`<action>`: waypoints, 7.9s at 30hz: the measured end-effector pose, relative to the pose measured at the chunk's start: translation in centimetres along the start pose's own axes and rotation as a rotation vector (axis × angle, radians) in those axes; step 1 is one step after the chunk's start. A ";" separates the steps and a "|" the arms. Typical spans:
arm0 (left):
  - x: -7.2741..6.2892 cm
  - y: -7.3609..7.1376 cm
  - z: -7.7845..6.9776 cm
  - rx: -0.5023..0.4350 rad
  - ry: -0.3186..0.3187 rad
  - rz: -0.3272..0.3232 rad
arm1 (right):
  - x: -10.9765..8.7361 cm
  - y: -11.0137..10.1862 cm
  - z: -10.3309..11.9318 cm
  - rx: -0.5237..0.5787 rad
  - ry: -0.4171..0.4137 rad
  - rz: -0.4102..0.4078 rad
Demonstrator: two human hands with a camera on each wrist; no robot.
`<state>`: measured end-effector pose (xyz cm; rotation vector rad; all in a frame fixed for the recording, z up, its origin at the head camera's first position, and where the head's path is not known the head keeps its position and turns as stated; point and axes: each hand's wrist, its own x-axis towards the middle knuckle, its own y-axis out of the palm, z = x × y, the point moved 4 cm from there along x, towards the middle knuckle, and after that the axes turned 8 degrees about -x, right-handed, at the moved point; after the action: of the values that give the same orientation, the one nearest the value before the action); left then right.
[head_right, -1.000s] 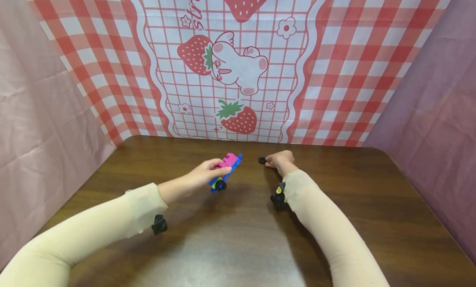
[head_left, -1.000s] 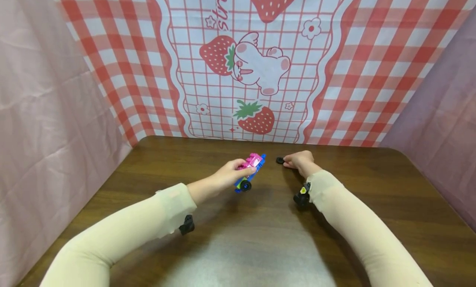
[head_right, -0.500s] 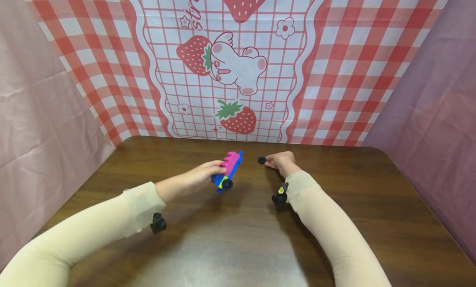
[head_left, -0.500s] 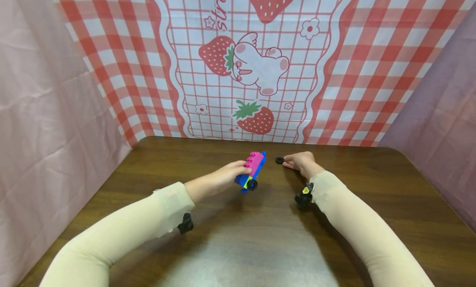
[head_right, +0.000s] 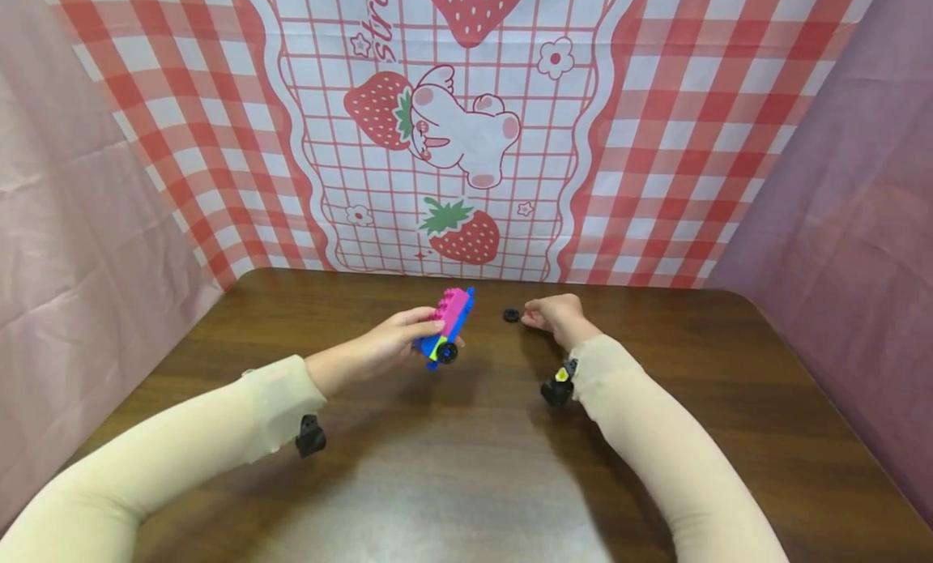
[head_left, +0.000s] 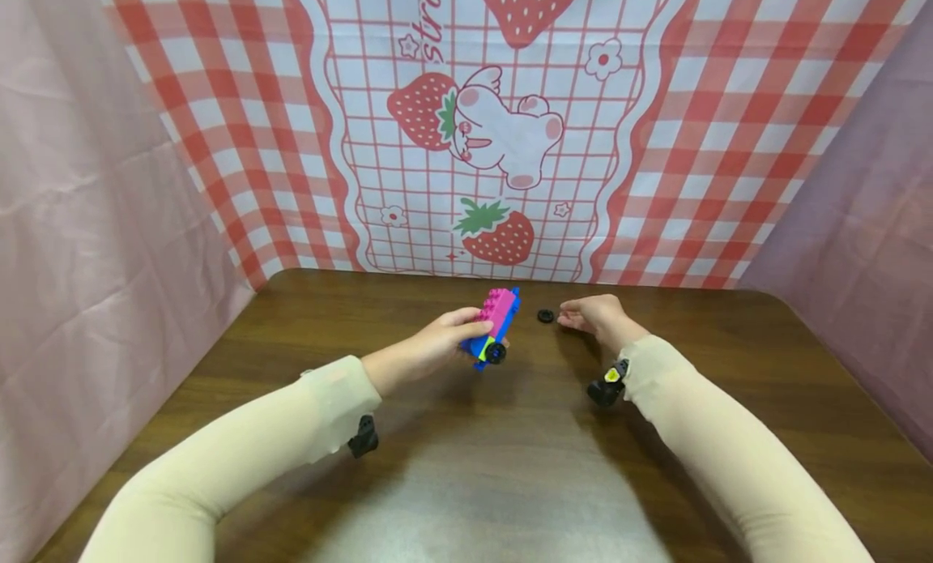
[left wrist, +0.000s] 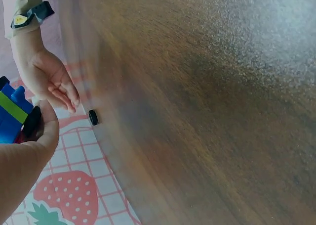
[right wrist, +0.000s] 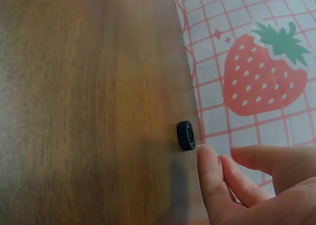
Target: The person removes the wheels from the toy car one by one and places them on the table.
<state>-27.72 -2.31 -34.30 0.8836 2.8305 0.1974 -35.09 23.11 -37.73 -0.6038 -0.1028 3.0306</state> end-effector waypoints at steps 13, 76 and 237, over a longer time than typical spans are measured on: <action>0.3 -0.3 -0.3 0.140 -0.034 -0.010 | -2.4 1.2 1.6 0.062 -0.054 0.151; -0.1 -0.5 -0.6 0.262 0.010 -0.100 | -10.7 9.7 0.0 -0.398 -0.281 0.710; -1.1 -0.3 0.6 0.250 -0.052 -0.270 | -3.8 -0.1 0.5 0.006 -0.216 0.018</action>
<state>-26.87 -3.20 -34.82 0.5265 2.9267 -0.2157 -31.73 22.92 -35.85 -0.2760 -0.0959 3.1023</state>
